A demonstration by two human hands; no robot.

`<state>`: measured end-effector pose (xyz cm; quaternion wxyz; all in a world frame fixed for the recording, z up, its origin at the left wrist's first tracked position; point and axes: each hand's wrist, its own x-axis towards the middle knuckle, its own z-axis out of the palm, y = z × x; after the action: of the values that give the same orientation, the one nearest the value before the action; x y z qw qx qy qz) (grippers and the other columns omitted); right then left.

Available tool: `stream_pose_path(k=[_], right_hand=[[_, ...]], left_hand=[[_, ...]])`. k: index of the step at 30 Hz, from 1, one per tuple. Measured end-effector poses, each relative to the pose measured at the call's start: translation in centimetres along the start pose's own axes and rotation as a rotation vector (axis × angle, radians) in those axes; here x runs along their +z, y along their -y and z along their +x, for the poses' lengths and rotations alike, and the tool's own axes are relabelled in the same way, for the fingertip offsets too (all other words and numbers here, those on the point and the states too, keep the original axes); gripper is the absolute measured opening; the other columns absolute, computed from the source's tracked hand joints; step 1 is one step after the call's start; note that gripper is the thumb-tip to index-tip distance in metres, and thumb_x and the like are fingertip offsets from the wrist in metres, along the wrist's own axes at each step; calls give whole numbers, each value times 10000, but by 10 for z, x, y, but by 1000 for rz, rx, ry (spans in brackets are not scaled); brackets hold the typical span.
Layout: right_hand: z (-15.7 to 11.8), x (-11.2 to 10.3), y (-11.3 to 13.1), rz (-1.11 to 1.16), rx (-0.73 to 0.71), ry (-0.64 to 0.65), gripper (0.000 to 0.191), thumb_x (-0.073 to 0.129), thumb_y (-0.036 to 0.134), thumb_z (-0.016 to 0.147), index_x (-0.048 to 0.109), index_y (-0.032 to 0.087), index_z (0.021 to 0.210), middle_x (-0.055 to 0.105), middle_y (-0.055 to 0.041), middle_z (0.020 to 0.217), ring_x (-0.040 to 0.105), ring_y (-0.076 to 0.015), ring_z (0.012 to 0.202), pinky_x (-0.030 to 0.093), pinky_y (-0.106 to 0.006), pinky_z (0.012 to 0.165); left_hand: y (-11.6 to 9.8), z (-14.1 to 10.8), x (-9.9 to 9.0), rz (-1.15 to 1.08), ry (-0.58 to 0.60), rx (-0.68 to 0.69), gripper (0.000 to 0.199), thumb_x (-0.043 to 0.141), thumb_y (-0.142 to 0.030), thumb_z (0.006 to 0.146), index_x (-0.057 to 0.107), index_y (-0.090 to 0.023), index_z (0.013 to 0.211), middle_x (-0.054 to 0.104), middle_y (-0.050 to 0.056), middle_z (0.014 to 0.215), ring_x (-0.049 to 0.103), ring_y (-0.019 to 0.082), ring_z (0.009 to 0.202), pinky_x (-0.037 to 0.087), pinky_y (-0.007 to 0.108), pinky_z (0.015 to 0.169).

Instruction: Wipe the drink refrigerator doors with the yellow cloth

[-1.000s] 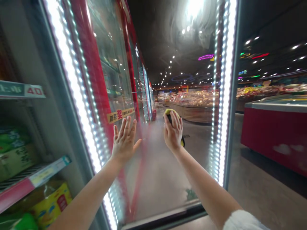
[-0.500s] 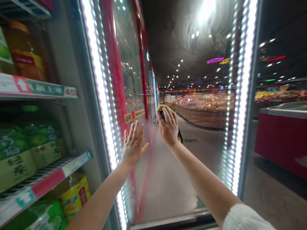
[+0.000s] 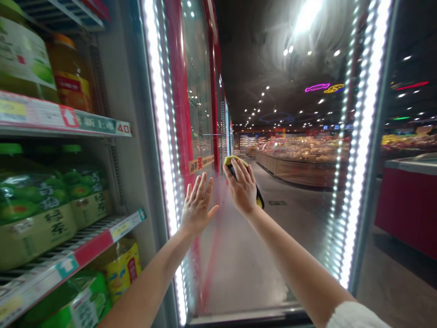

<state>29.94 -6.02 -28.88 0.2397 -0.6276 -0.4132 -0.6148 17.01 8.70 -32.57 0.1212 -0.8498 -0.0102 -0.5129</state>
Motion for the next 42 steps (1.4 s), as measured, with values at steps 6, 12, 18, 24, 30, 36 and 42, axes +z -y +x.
stream_pose_path(k=[6,12,18,24,30,36,42], right_hand=[[-52,-24,-25,11,-283,98,483,496,183,1025,534,300,1492,579,-55,1515,479,-191,1448,190,-439,1303],[3,-11,-26,-45,82,-33,483,443,176,1021,556,268,1482,493,-106,1581,409,-264,1500,256,-527,1268],[-10,-4,5,19,-255,76,498,484,180,1023,517,289,1508,522,-65,1564,435,-206,1483,231,-449,1291],[-15,-15,-21,7,-131,69,572,484,136,1003,462,323,1543,517,-75,1568,457,-233,1469,227,-515,1285],[13,18,38,36,-110,32,569,472,167,1020,418,291,1573,458,-79,1609,392,-243,1510,222,-504,1285],[-36,4,37,66,-323,139,570,493,158,1019,421,311,1563,506,-51,1578,448,-202,1472,185,-477,1299],[9,15,54,52,-59,48,551,452,153,1029,432,290,1563,470,-94,1598,431,-250,1487,199,-531,1287]], left_hand=[[6,-9,0,13,-1,-37,1011,655,-384,935,-49,-244,1648,142,142,1720,166,330,1581,262,584,1258],[10,-12,5,-4,-10,-24,982,617,-393,957,-68,-250,1645,121,130,1723,133,329,1583,255,596,1258],[12,-19,-4,25,13,-17,1054,682,-353,918,-73,-233,1644,129,151,1722,145,329,1583,269,569,1258],[28,-41,-13,157,19,-88,1084,703,-369,898,-74,-248,1643,196,143,1711,170,314,1582,206,560,1275],[29,-48,-15,201,38,-138,1048,670,-391,922,-71,-218,1643,227,154,1699,190,299,1579,157,534,1286],[34,-58,-18,175,56,-130,1062,694,-375,908,-51,-209,1646,232,161,1697,183,314,1581,168,543,1286],[42,-67,-20,154,73,-135,1093,720,-317,888,-64,-227,1645,257,154,1690,208,328,1571,230,568,1272]])
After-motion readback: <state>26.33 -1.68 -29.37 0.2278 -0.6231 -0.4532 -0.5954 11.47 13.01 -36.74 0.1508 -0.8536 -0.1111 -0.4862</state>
